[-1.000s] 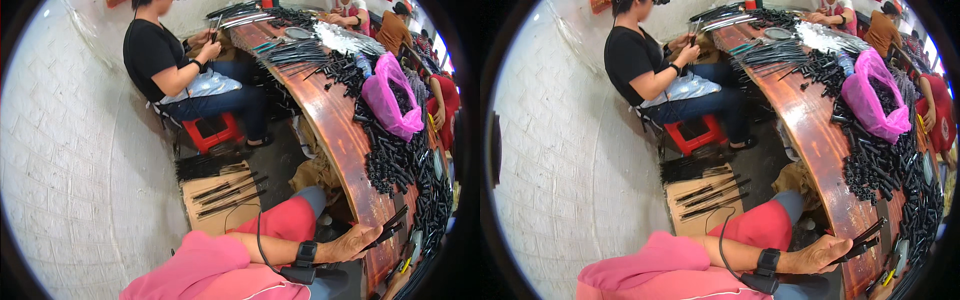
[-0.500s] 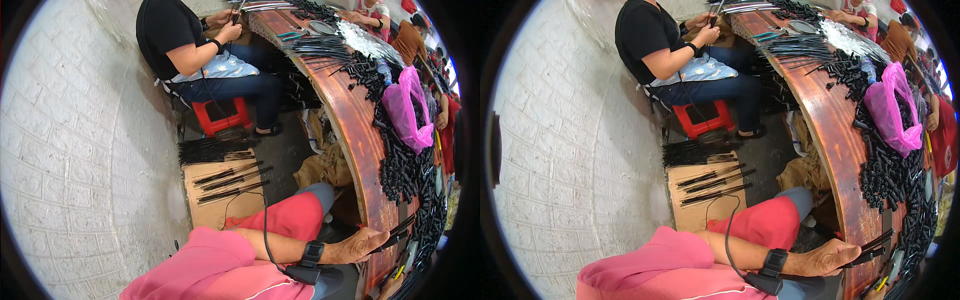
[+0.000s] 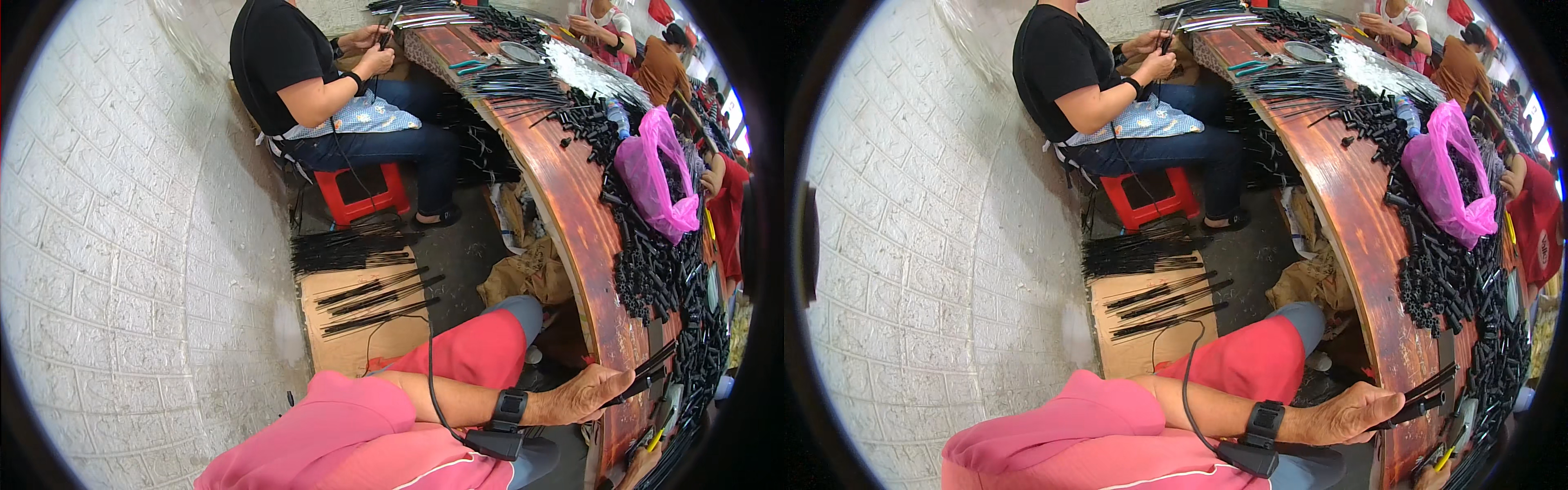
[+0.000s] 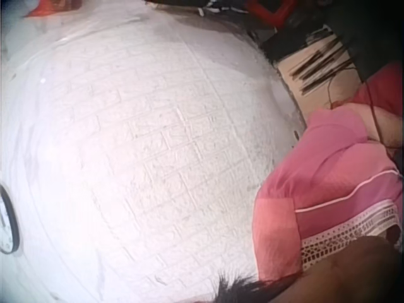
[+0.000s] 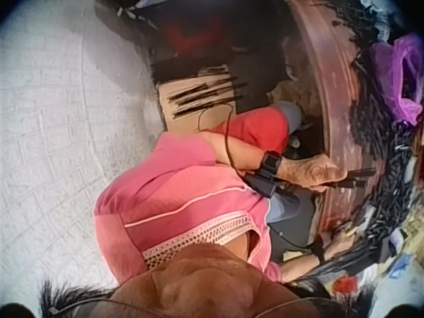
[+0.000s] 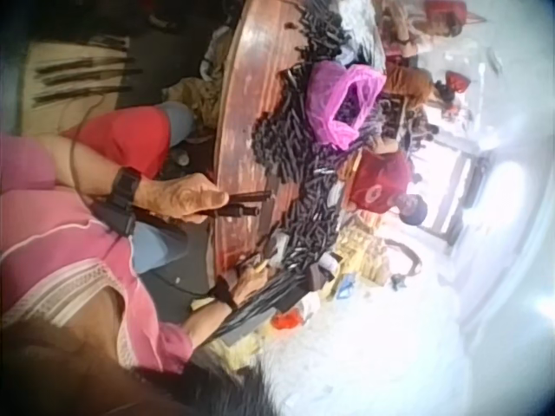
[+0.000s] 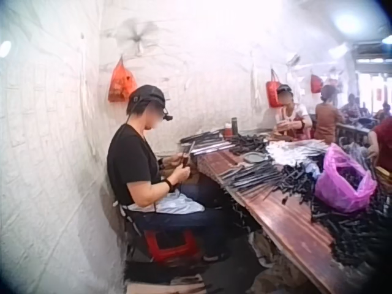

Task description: The recorder is at a workshop table assembling umbrella ribs by sliding on plastic tips and using pliers to secure components.

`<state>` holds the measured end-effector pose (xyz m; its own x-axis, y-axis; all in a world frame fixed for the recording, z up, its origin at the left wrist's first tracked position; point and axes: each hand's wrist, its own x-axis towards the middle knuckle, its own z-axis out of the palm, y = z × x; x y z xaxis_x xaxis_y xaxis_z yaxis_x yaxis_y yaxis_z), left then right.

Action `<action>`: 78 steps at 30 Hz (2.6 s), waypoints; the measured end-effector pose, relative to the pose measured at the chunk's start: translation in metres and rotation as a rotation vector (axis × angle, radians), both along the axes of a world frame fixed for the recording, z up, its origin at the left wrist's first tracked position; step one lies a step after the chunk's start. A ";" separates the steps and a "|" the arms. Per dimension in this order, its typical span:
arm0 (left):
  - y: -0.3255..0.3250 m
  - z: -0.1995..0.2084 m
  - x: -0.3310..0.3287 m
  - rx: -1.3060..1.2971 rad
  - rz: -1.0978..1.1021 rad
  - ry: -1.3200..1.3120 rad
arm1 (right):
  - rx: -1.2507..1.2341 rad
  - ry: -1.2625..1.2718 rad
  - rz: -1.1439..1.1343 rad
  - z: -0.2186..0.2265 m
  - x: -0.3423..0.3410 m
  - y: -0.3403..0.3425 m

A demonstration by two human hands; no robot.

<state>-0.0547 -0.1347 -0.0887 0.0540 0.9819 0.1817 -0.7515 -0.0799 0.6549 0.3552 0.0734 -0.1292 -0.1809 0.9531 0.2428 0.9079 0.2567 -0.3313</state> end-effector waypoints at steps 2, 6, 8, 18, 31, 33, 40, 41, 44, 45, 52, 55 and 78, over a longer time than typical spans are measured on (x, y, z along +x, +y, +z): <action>0.002 0.002 0.001 0.008 -0.009 0.010 | 0.000 0.014 -0.015 -0.001 0.008 -0.006; -0.001 0.001 0.004 0.004 -0.022 0.017 | -0.001 0.050 -0.009 -0.006 0.009 -0.010; -0.001 0.001 0.005 -0.002 -0.015 0.012 | -0.002 0.066 -0.003 -0.009 0.007 -0.010; 0.008 -0.001 0.010 -0.003 -0.060 0.034 | 0.022 0.156 -0.059 -0.018 0.020 -0.025; -0.002 0.002 0.011 -0.119 -0.102 0.181 | 0.195 -0.143 -0.228 0.018 -0.033 -0.083; -0.002 0.002 0.013 -0.110 -0.105 0.206 | 0.235 -0.192 -0.225 0.018 -0.031 -0.083; 0.001 0.008 0.027 -0.076 -0.079 0.311 | 0.115 -0.065 -0.257 0.026 -0.025 -0.078; -0.001 0.015 0.028 -0.094 -0.068 0.348 | 0.141 -0.062 -0.240 0.022 -0.023 -0.074; 0.003 0.012 0.031 -0.120 -0.019 0.359 | 0.259 0.087 -0.218 0.023 -0.026 -0.068; 0.004 0.011 0.032 -0.144 -0.036 0.351 | 0.161 0.184 -0.237 0.019 -0.014 -0.062; 0.008 0.015 0.043 -0.133 -0.076 0.312 | -0.067 1.017 -0.216 0.053 -0.026 -0.105; 0.005 0.021 0.054 -0.117 -0.085 0.343 | -0.025 1.097 -0.214 0.047 -0.015 -0.106; 0.007 0.015 0.048 -0.094 -0.058 0.339 | -0.216 1.389 0.075 0.058 -0.033 -0.108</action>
